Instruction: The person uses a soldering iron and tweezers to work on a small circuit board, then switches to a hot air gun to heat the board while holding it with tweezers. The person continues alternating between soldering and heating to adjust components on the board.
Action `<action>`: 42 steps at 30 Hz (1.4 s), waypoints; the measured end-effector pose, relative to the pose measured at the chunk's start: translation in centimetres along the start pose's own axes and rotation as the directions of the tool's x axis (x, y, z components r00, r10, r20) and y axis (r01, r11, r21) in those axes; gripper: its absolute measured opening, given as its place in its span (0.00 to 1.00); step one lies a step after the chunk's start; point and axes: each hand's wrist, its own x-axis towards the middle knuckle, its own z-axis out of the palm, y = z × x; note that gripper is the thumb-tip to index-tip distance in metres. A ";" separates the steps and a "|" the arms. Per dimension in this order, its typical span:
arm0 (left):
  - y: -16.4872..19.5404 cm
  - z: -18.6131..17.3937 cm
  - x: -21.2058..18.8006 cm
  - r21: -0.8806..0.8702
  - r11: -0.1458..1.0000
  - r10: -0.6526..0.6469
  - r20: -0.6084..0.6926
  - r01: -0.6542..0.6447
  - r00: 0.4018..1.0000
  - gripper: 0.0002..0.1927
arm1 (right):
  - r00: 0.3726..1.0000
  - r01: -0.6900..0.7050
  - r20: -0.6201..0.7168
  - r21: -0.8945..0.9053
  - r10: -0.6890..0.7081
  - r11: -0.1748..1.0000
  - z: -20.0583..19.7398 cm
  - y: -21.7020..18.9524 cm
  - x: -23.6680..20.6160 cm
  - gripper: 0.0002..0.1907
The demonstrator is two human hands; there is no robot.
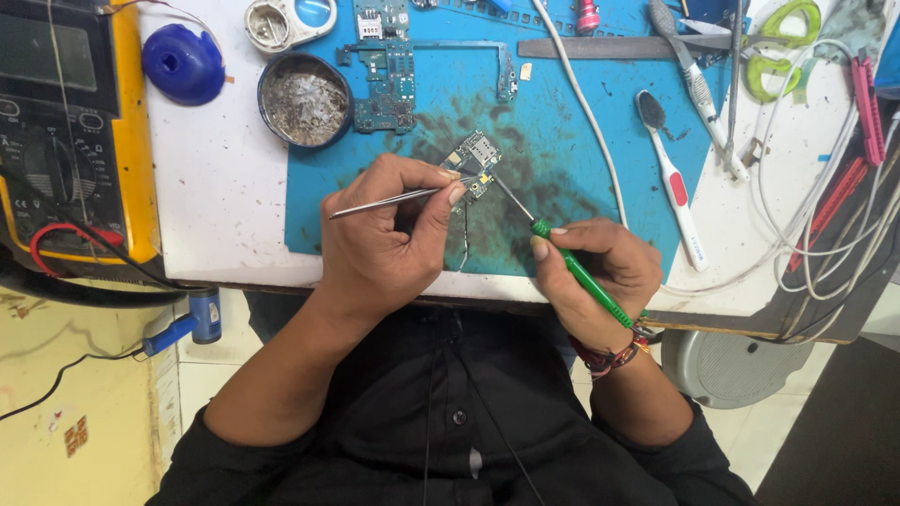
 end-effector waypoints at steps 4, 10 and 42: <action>0.0 0.0 0.1 0.010 1.000 -0.011 0.001 0.011 1.000 0.07 | 0.999 -0.022 -0.030 -0.006 0.022 1.000 0.1 0.0 0.0 0.08; 0.1 0.0 0.1 0.005 1.000 -0.012 -0.005 0.012 1.000 0.07 | 1.000 -0.021 0.003 0.007 0.021 1.000 0.0 0.0 0.1 0.07; 0.1 0.0 0.1 0.006 1.000 -0.009 0.002 0.009 1.000 0.07 | 0.999 -0.037 -0.010 0.041 0.037 0.998 -0.1 -0.1 -0.1 0.08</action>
